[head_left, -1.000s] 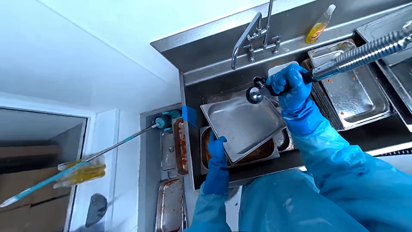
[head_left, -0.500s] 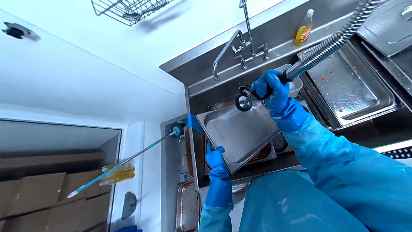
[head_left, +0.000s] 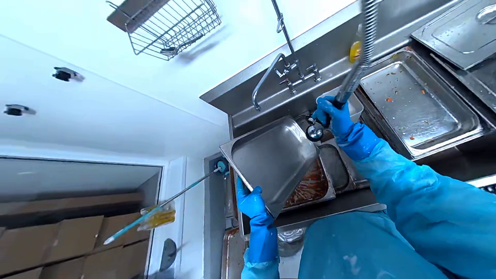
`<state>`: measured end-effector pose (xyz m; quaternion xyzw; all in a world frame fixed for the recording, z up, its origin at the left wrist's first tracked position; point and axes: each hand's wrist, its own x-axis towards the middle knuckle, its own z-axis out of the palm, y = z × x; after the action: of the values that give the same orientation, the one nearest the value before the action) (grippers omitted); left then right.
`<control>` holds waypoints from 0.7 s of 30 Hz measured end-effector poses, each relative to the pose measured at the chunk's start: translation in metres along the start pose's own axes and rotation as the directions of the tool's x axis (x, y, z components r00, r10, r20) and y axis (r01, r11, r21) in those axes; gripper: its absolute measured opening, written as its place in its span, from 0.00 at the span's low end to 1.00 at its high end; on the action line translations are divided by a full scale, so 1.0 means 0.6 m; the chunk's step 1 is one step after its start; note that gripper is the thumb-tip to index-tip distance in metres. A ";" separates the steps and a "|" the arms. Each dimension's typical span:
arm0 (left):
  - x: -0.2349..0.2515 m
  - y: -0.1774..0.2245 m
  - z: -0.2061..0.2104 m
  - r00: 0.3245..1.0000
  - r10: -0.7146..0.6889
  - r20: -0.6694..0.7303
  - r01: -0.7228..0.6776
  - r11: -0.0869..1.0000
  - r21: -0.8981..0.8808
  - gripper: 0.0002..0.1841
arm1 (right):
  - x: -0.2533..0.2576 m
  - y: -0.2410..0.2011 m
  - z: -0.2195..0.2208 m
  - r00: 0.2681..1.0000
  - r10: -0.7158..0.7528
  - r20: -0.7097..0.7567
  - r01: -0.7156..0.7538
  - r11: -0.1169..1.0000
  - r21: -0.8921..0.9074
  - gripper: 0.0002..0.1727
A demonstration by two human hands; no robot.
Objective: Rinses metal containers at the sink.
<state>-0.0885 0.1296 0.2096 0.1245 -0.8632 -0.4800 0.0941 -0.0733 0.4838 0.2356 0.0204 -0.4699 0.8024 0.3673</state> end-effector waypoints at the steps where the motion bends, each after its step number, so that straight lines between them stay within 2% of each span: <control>1: 0.012 -0.001 0.012 1.000 -0.023 -0.010 0.024 0.999 0.022 0.48 | 0.006 -0.003 0.010 0.999 -0.042 -0.031 0.044 0.997 0.068 0.18; 4: 0.049 -0.016 0.055 0.981 -0.192 -0.017 0.192 0.981 0.032 0.49 | 0.025 -0.019 0.040 0.982 -0.160 -0.098 0.177 0.963 0.203 0.21; 6: 0.075 -0.049 0.084 0.950 -0.310 0.022 0.310 0.951 0.005 0.49 | 0.040 -0.028 0.056 0.978 -0.182 -0.101 0.202 0.950 0.237 0.21; 9: 0.101 -0.117 0.123 0.890 -0.435 0.134 0.446 0.893 -0.061 0.45 | 0.056 -0.030 0.081 0.989 -0.140 -0.038 0.145 0.954 0.262 0.21; 11: 0.104 -0.148 0.139 0.842 -0.499 0.205 0.524 0.847 -0.091 0.38 | 0.058 -0.023 0.101 0.996 -0.083 -0.015 0.084 0.963 0.255 0.22; 13: 0.107 -0.178 0.146 0.799 -0.515 0.309 0.570 0.812 -0.121 0.35 | 0.058 -0.008 0.124 0.997 -0.069 -0.022 0.073 0.968 0.239 0.21; 16: 0.108 -0.222 0.155 0.735 -0.526 0.427 0.633 0.758 -0.156 0.31 | 0.055 0.029 0.151 0.990 -0.125 -0.057 0.134 0.971 0.197 0.21; 21: 0.114 -0.222 0.158 0.693 -0.455 0.559 0.642 0.742 -0.193 0.30 | 0.045 0.076 0.178 0.997 -0.077 -0.028 0.081 0.978 0.190 0.22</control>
<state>-0.1637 0.1173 0.0497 0.2393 -0.6710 -0.6557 -0.2501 -0.1541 0.4038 0.2714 0.0661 -0.3859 0.8287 0.3999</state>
